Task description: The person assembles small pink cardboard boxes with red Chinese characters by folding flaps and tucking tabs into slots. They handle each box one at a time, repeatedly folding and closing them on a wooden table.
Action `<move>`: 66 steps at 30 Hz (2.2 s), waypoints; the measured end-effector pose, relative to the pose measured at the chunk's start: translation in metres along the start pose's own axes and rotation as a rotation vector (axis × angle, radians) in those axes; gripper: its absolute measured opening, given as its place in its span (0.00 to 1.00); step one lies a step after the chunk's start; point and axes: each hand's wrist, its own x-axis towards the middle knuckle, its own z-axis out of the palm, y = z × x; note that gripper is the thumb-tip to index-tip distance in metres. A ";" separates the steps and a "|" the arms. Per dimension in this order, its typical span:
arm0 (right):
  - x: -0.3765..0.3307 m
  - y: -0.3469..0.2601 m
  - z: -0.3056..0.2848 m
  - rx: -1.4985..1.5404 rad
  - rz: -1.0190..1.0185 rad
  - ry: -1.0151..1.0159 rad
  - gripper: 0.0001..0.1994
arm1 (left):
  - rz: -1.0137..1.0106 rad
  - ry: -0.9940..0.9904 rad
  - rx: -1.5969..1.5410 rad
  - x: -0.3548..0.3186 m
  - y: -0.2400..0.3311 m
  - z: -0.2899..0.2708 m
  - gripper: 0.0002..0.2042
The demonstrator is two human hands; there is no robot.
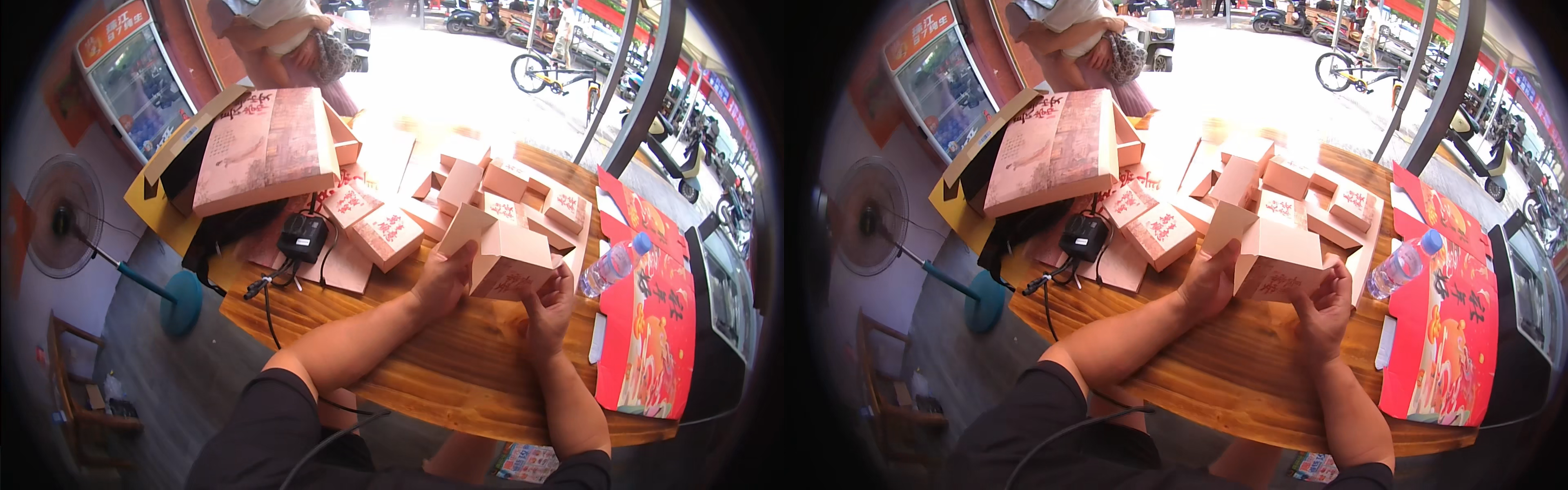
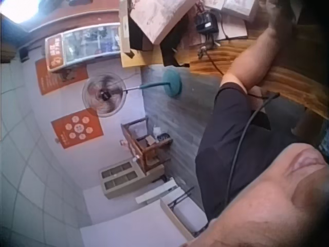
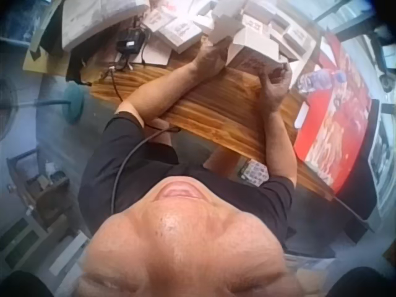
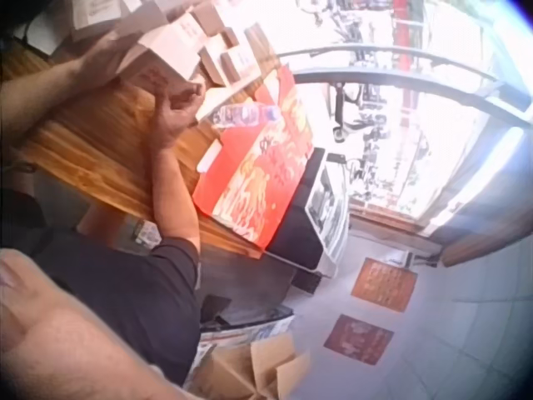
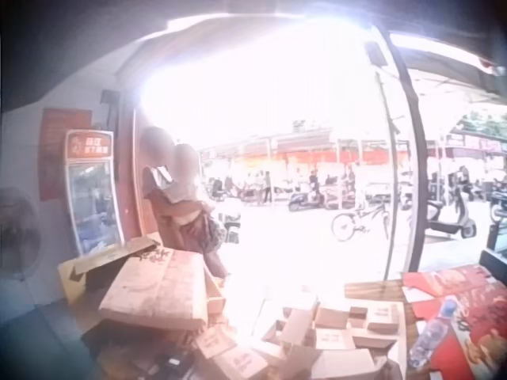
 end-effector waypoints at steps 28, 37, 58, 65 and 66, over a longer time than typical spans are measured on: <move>-0.010 -0.010 -0.014 -0.183 -0.240 -0.158 0.25 | -0.038 0.070 -0.005 0.003 0.002 -0.001 0.18; -0.008 -0.008 -0.014 -0.243 -0.296 -0.218 0.25 | -0.080 0.114 0.106 0.007 -0.011 -0.020 0.16; -0.006 -0.001 -0.013 -0.178 -0.119 -0.048 0.34 | -0.146 -0.076 -0.046 0.005 0.010 0.002 0.25; 0.000 0.004 -0.016 -0.055 0.001 -0.041 0.37 | -0.141 -0.090 0.017 0.002 0.010 0.009 0.33; 0.000 0.003 -0.014 -0.044 -0.012 -0.037 0.37 | -0.151 -0.112 -0.037 0.002 0.010 0.007 0.35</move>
